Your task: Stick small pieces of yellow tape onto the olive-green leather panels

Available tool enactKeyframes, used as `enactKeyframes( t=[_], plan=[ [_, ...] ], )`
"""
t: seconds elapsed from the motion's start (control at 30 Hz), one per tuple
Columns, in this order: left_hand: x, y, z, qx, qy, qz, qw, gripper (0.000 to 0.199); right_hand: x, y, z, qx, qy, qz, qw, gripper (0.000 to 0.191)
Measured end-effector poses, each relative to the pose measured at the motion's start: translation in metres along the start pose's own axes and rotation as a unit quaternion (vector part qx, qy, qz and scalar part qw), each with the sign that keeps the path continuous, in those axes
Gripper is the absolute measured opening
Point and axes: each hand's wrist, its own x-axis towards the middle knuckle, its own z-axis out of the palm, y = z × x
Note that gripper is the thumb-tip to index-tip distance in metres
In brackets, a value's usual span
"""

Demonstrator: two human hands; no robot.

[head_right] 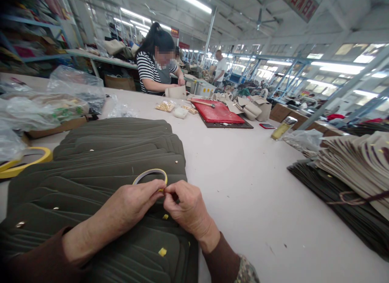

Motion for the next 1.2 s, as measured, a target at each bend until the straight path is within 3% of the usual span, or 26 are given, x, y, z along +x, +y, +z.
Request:
enactKeyframes(
  t=[0.13,0.23,0.37,0.43,0.5,0.63,0.73,0.9,1.03,1.1,1.2],
  plan=[
    [0.001,-0.001,0.001,0.026,0.026,0.002,0.999,0.013,-0.002,-0.004,0.002,0.011,0.013,0.038,0.999,0.015],
    [0.002,0.000,0.006,0.054,0.062,0.022,0.996,0.016,-0.001,-0.007,0.007,0.098,0.011,0.156,0.983,0.011],
    [0.002,0.006,0.010,0.049,0.102,0.068,0.991,0.017,0.003,0.005,0.015,0.282,0.015,0.361,0.889,0.011],
    [0.002,0.009,0.010,0.045,0.089,0.076,0.992,0.015,0.004,0.018,0.014,0.325,0.033,0.423,0.845,0.016],
    [0.003,0.009,0.008,0.071,0.049,0.053,0.995,0.013,0.004,0.033,0.011,0.340,0.034,0.452,0.824,0.021],
    [0.008,0.004,0.005,0.139,-0.051,-0.023,0.989,0.014,0.001,0.052,0.004,0.315,-0.004,0.444,0.839,0.029],
    [0.010,0.003,0.004,0.138,-0.083,-0.043,0.986,0.015,-0.002,0.055,0.005,0.290,-0.030,0.433,0.853,0.027],
    [0.009,0.003,0.005,0.127,-0.087,-0.051,0.987,0.014,-0.001,0.050,0.013,0.190,-0.058,0.392,0.898,0.022],
    [0.009,0.003,0.006,0.129,-0.092,-0.054,0.986,0.014,0.002,0.047,0.017,0.081,-0.064,0.319,0.942,0.017],
    [0.009,0.003,0.006,0.131,-0.093,-0.059,0.985,0.013,0.001,0.047,0.016,0.063,-0.061,0.308,0.947,0.017],
    [0.007,0.001,0.003,0.127,-0.084,-0.062,0.986,0.011,-0.005,0.045,0.013,0.102,-0.049,0.355,0.928,0.025]
  ],
)
